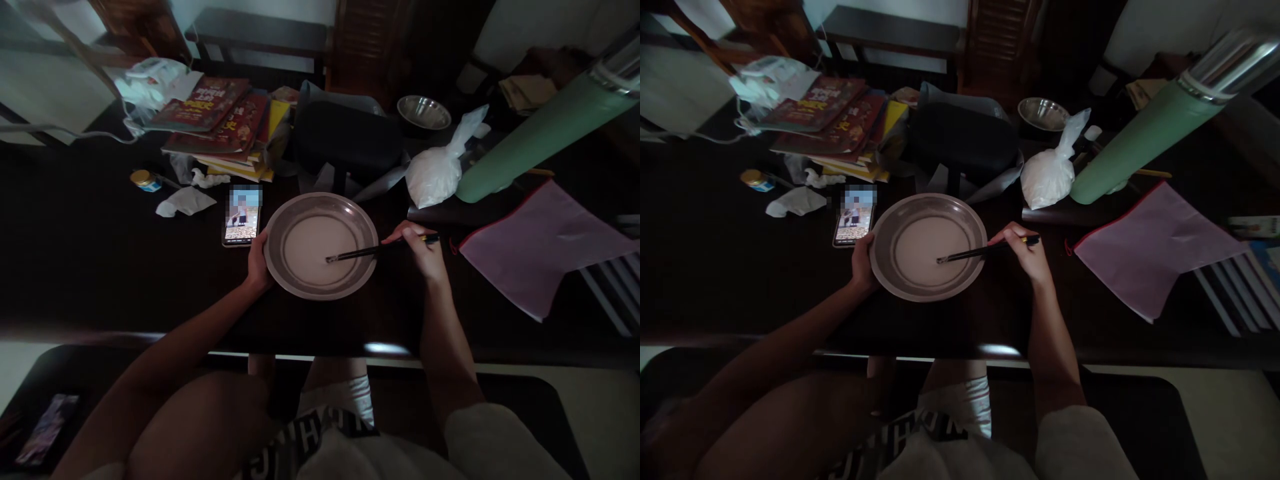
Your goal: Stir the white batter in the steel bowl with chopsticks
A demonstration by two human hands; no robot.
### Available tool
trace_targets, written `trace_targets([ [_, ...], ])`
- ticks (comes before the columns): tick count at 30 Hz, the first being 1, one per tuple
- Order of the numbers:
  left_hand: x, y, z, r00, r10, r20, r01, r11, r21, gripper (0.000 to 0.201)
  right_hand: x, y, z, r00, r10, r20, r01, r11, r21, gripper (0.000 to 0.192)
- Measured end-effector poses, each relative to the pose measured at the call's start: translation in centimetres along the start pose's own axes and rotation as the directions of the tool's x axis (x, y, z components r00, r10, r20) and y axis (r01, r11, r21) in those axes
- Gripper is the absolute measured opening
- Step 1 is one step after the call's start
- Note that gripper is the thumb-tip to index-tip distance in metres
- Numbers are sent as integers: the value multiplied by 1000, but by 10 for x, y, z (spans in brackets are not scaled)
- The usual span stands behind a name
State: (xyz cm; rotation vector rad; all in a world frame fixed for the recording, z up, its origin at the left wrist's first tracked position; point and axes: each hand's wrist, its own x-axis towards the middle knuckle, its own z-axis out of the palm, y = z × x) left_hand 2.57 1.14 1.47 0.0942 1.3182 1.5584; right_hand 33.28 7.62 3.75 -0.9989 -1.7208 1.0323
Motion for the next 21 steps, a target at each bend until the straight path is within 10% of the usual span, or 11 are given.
trace_targets([
  [3, -1, 1, 1, 1000, -5, -11, 5, 1000, -6, 27, 0, 1, 2, 991, -21, 136, 17, 999, 33, 34],
  [8, -1, 1, 1, 1000, 29, 8, -29, 1000, 12, 27, 0, 1, 0, 999, -18, -30, 18, 1000, -3, 33],
  [13, 1, -1, -2, 998, 34, 44, -36, 999, 36, 24, 0, 0, 3, 990, -28, 135, 22, 999, 48, 31],
  [21, 0, -1, 0, 1000, 27, 14, -28, 999, 37, 22, 0, -1, 1, 999, 9, 45, -9, 1000, 10, 36],
])
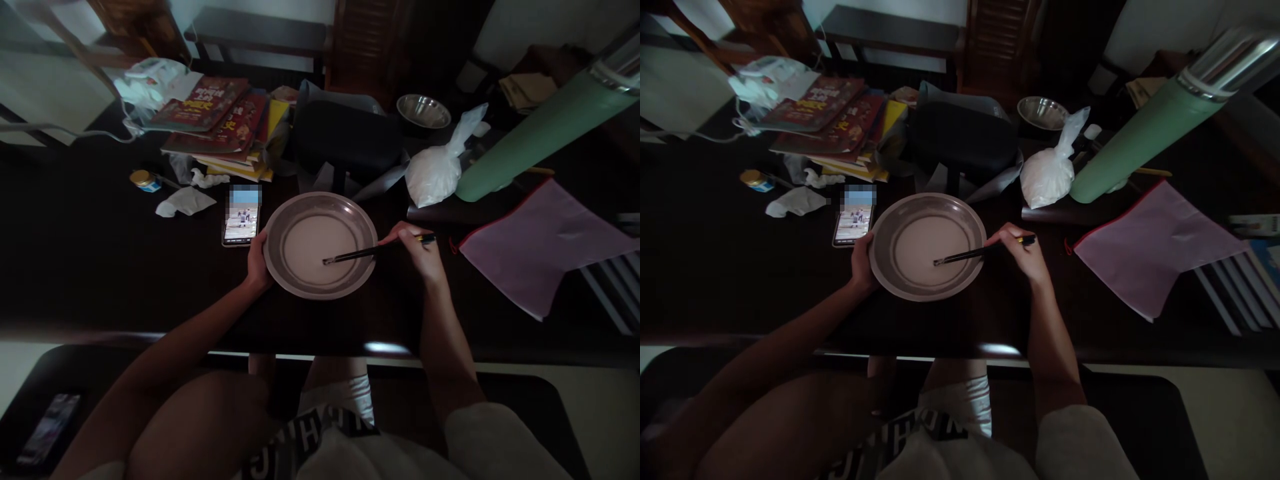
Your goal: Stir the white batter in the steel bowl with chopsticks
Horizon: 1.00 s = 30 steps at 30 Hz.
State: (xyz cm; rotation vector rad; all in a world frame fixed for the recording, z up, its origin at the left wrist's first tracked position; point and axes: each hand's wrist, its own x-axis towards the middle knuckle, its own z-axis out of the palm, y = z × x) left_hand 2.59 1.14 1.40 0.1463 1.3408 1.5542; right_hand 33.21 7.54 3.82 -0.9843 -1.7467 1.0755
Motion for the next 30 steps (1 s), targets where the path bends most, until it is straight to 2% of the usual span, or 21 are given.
trace_targets([
  [3, 1, -1, -1, 1000, -8, 10, 9, 1000, -2, 23, 0, 0, 2, 994, -20, 109, 21, 1000, -1, 32],
  [8, 1, -1, -1, 1000, 3, 18, -3, 1000, -5, 23, -1, 1, -1, 998, -7, -61, 6, 1000, -5, 35],
  [13, 0, 0, 0, 1000, -12, 19, 13, 999, -41, 21, 0, 2, 1, 997, -22, 78, 21, 1000, 17, 32],
  [14, -1, 0, 0, 1000, -8, 18, 9, 999, -42, 21, 0, 2, 1, 997, -30, 65, 29, 1000, 9, 32],
  [17, 0, 0, 1, 1000, -17, 0, 17, 1000, -22, 23, 0, 1, -1, 997, -13, -81, 10, 999, -39, 35],
  [19, -1, 0, 1, 1000, -18, 1, 18, 1000, -16, 24, 0, 1, -1, 998, 0, -63, -2, 1000, -21, 38],
  [23, -2, 1, 2, 1000, -11, 22, 11, 999, -32, 22, 0, 3, 2, 996, -41, 73, 40, 999, 23, 33],
  [27, -2, 1, 1, 999, -24, 25, 25, 999, -33, 23, 0, 4, -1, 996, -21, -85, 19, 1000, -19, 34],
  [28, -1, 0, 0, 999, -20, 35, 21, 999, -30, 23, 0, 3, -1, 995, -10, -99, 8, 1000, -18, 37],
  [30, 0, 0, 0, 999, -8, 47, 9, 1000, -21, 22, 0, 1, 0, 999, -1, -43, 1, 1000, -2, 40],
])
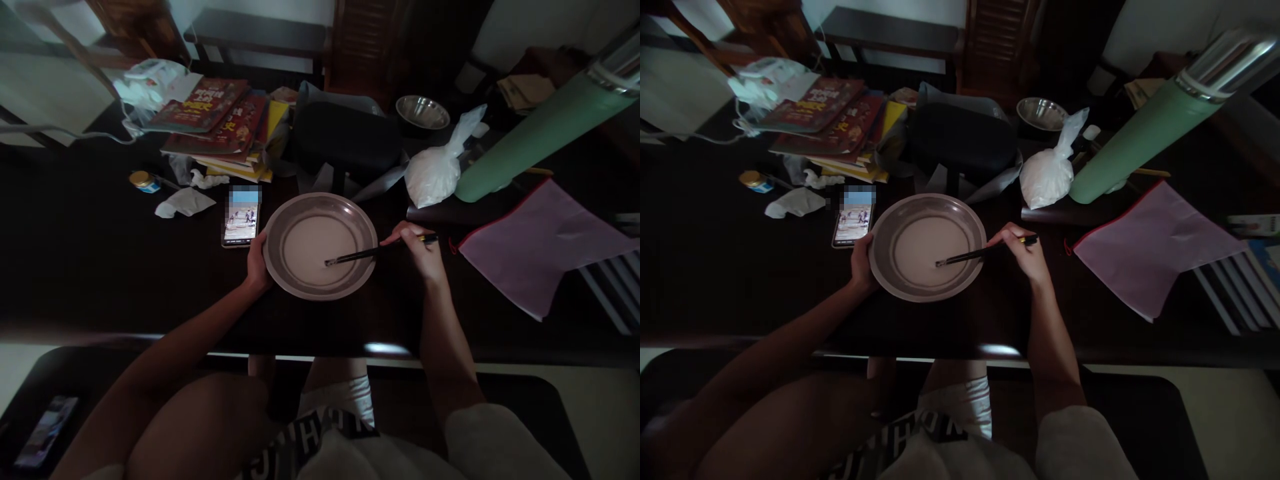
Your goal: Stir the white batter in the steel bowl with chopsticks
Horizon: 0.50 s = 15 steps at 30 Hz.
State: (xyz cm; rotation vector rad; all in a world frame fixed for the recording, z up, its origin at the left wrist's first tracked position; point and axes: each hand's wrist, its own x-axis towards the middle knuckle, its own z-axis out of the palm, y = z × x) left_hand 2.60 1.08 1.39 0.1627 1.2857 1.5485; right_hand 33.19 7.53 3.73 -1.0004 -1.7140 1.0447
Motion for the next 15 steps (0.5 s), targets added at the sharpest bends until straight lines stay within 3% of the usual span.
trace_targets([
  [3, 1, 0, -1, 1000, 0, -2, 0, 1000, 9, 23, 1, -3, 4, 992, -16, 126, 14, 1000, 11, 35],
  [4, 1, 0, -1, 1000, -1, -3, 1, 1000, 10, 22, 1, -3, 4, 992, -19, 127, 18, 1000, 11, 33],
  [8, 2, -2, -3, 1000, 10, 1, -10, 1000, 18, 21, 0, 2, -1, 998, 18, -63, -17, 1000, 12, 35],
  [13, 6, -6, -8, 999, 24, 29, -24, 999, 27, 25, 1, 4, 3, 995, -61, 76, 61, 998, -9, 33],
  [15, 7, -6, -10, 999, 30, 27, -31, 999, 29, 24, 1, 2, 4, 996, -76, 53, 78, 997, -30, 32],
])
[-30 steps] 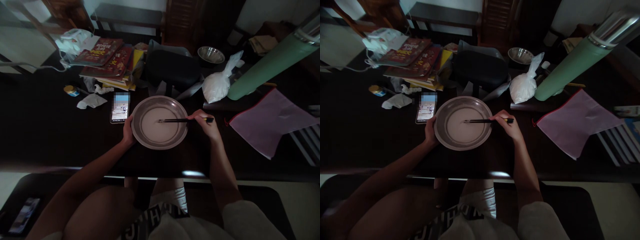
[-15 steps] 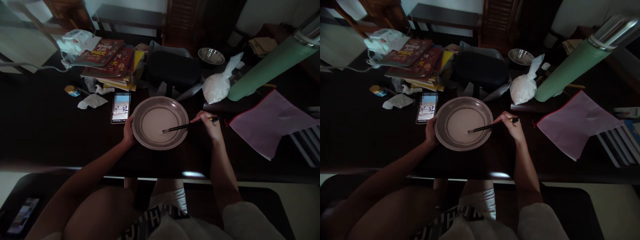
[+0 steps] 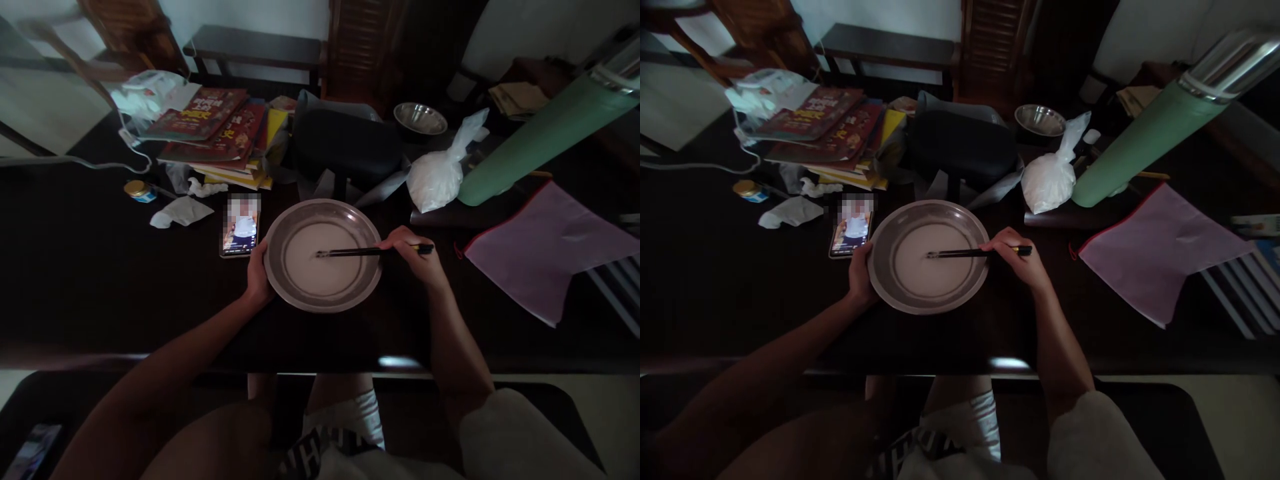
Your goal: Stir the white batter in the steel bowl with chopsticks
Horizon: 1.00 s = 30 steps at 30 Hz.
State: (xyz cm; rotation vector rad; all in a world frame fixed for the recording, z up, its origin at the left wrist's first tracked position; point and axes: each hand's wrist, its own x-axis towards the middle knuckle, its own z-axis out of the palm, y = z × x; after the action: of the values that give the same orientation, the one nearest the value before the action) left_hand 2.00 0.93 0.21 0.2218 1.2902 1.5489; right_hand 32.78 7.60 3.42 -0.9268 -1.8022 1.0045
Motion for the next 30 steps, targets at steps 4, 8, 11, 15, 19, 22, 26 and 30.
trace_targets([
  [4, -1, 2, 1, 1000, -4, 8, 4, 1000, -22, 20, -2, -1, 0, 985, 25, -172, -23, 1000, 12, 37],
  [8, -2, 3, 3, 999, -2, 49, 3, 1000, -23, 20, -3, -1, 5, 1000, -5, -17, 5, 1000, 28, 33],
  [11, -4, 4, 5, 999, 7, 52, -6, 1000, -30, 20, -2, -1, 6, 998, -11, -54, 11, 1000, 2, 30],
  [15, -6, 5, 6, 999, 16, 30, -16, 1000, -18, 19, -1, 0, 5, 979, 31, -203, -19, 998, 60, 38],
  [19, -5, 3, 5, 998, 32, 50, -32, 999, -3, 20, -1, 1, 6, 999, -7, -37, 7, 1000, 16, 38],
  [22, -3, 0, 3, 998, 42, 56, -42, 999, 0, 22, -1, 1, 5, 989, 20, -146, -16, 1000, 24, 37],
  [26, -2, -1, 2, 998, 40, 52, -40, 999, 0, 23, -1, 4, 4, 988, 46, -146, -33, 995, 93, 38],
  [30, -4, 3, 3, 998, 6, 58, -6, 1000, -6, 21, -1, 5, 3, 999, -4, -49, 5, 1000, 17, 32],
])
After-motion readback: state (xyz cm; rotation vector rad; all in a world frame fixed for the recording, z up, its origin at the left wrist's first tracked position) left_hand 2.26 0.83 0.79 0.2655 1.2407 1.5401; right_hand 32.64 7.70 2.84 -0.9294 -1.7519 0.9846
